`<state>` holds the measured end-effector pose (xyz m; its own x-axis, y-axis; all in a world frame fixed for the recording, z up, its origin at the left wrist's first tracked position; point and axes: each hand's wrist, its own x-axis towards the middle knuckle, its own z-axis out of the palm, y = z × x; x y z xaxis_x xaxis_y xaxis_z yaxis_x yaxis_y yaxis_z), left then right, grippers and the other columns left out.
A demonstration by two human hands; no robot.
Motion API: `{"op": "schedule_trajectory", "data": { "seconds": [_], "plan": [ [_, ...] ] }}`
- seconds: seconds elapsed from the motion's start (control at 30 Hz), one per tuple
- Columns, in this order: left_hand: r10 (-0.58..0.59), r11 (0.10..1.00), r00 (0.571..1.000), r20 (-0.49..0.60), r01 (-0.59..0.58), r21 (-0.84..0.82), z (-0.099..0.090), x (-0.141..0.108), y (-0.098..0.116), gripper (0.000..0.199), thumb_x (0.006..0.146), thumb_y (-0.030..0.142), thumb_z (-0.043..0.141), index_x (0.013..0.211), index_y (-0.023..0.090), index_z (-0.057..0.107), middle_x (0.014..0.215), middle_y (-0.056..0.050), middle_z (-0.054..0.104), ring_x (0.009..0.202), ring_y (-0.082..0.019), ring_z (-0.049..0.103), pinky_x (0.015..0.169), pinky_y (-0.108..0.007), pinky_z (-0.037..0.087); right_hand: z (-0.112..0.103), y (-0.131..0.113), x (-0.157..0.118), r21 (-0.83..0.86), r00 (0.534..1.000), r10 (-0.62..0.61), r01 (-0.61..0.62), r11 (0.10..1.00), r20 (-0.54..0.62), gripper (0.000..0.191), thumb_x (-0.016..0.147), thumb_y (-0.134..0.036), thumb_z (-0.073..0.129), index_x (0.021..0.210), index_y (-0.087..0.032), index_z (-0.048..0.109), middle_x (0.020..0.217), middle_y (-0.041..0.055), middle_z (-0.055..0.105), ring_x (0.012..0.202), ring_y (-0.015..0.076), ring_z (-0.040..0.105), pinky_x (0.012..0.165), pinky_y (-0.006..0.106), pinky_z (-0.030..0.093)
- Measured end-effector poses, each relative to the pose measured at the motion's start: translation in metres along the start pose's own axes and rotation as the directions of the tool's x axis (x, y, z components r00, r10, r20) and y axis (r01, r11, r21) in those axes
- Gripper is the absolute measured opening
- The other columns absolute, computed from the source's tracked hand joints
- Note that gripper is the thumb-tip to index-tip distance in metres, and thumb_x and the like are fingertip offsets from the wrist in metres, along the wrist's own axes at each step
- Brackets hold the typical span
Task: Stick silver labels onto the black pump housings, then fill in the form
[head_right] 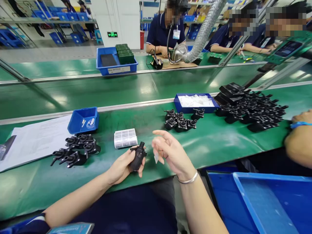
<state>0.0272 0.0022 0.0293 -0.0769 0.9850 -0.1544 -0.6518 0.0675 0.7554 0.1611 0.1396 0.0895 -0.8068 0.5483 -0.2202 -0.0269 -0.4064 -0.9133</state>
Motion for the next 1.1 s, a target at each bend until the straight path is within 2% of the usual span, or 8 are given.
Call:
{"op": "schedule_trajectory", "data": {
  "seconds": [0.1,0.2,0.33,0.43,0.63,0.7,0.83,1.1],
  "plan": [
    [-0.008,0.996,0.996,-0.084,0.0,-0.091,-0.003,-0.004,-0.004,0.037,0.095,0.039,0.05,0.123,0.017,0.042,0.093,-0.008,0.062,0.076,-0.018,0.064,0.071,-0.037,0.054,-0.002,0.015,-0.009,0.057,1.0,0.026,-0.025,0.998,-0.015,0.039,0.079,-0.025,0.076,0.114,-0.026,0.06,0.102,0.0016,0.058,0.063,0.0083,0.055,0.054,0.021,0.047],
    [-0.001,0.995,0.996,-0.09,-0.008,-0.099,-0.005,-0.004,-0.004,0.038,0.093,0.036,0.054,0.124,0.019,0.039,0.1,-0.008,0.061,0.081,-0.02,0.065,0.08,-0.043,0.052,0.002,0.031,-0.014,0.062,0.999,0.054,-0.054,0.997,0.007,0.037,0.078,-0.02,0.077,0.11,-0.027,0.061,0.108,0.0011,0.055,0.065,0.0067,0.052,0.062,0.022,0.047],
    [0.008,0.999,0.996,-0.092,-0.011,-0.037,-0.007,-0.004,-0.003,0.036,0.094,0.036,0.052,0.124,0.021,0.037,0.106,-0.007,0.056,0.078,-0.018,0.063,0.069,-0.035,0.05,0.009,0.041,-0.014,0.087,0.999,0.031,-0.032,0.996,0.008,0.033,0.078,-0.02,0.077,0.106,-0.028,0.06,0.106,-0.0011,0.052,0.063,0.0057,0.052,0.061,0.022,0.045],
    [0.025,1.0,0.995,-0.098,-0.027,-0.015,-0.009,-0.004,-0.005,0.036,0.096,0.035,0.05,0.126,0.022,0.035,0.103,-0.005,0.054,0.081,-0.017,0.062,0.068,-0.031,0.048,0.013,0.043,-0.012,0.103,0.999,0.039,-0.039,0.994,-0.001,0.035,0.078,-0.018,0.077,0.106,-0.028,0.058,0.103,-0.0021,0.051,0.063,0.0056,0.054,0.06,0.022,0.044],
    [0.073,0.997,0.993,-0.092,-0.072,0.021,-0.012,-0.004,-0.009,0.034,0.097,0.037,0.047,0.127,0.025,0.035,0.109,-0.004,0.053,0.078,-0.013,0.059,0.07,-0.03,0.049,0.021,0.05,-0.011,0.105,0.999,0.034,-0.031,0.994,-0.025,0.039,0.077,-0.017,0.078,0.107,-0.027,0.054,0.098,-0.0024,0.053,0.064,0.0061,0.056,0.063,0.023,0.046],
    [0.072,0.997,0.993,-0.098,-0.068,0.038,-0.012,-0.004,-0.009,0.034,0.097,0.039,0.046,0.127,0.026,0.035,0.111,-0.004,0.053,0.078,-0.013,0.059,0.071,-0.03,0.049,0.022,0.052,-0.01,0.109,0.999,0.035,-0.032,0.994,-0.018,0.039,0.078,-0.018,0.077,0.108,-0.026,0.052,0.092,-0.0031,0.055,0.063,0.0069,0.056,0.064,0.024,0.047],
    [0.059,0.997,0.993,-0.106,-0.053,0.055,-0.014,-0.004,-0.011,0.035,0.097,0.041,0.045,0.127,0.026,0.034,0.102,-0.002,0.054,0.076,-0.013,0.058,0.072,-0.031,0.048,0.023,0.055,-0.009,0.105,0.999,0.039,-0.038,0.994,-0.005,0.039,0.078,-0.018,0.076,0.107,-0.025,0.051,0.077,-0.0053,0.055,0.062,0.0086,0.057,0.065,0.025,0.048],
    [0.058,0.998,0.991,-0.116,-0.054,0.042,-0.012,-0.005,-0.012,0.037,0.096,0.042,0.048,0.127,0.027,0.034,0.104,-0.003,0.055,0.076,-0.013,0.059,0.072,-0.032,0.048,0.024,0.055,-0.009,0.092,0.999,0.039,-0.037,0.995,-0.021,0.038,0.078,-0.019,0.076,0.106,-0.024,0.052,0.08,-0.0046,0.057,0.06,0.0086,0.057,0.064,0.026,0.048]
  ]
}}
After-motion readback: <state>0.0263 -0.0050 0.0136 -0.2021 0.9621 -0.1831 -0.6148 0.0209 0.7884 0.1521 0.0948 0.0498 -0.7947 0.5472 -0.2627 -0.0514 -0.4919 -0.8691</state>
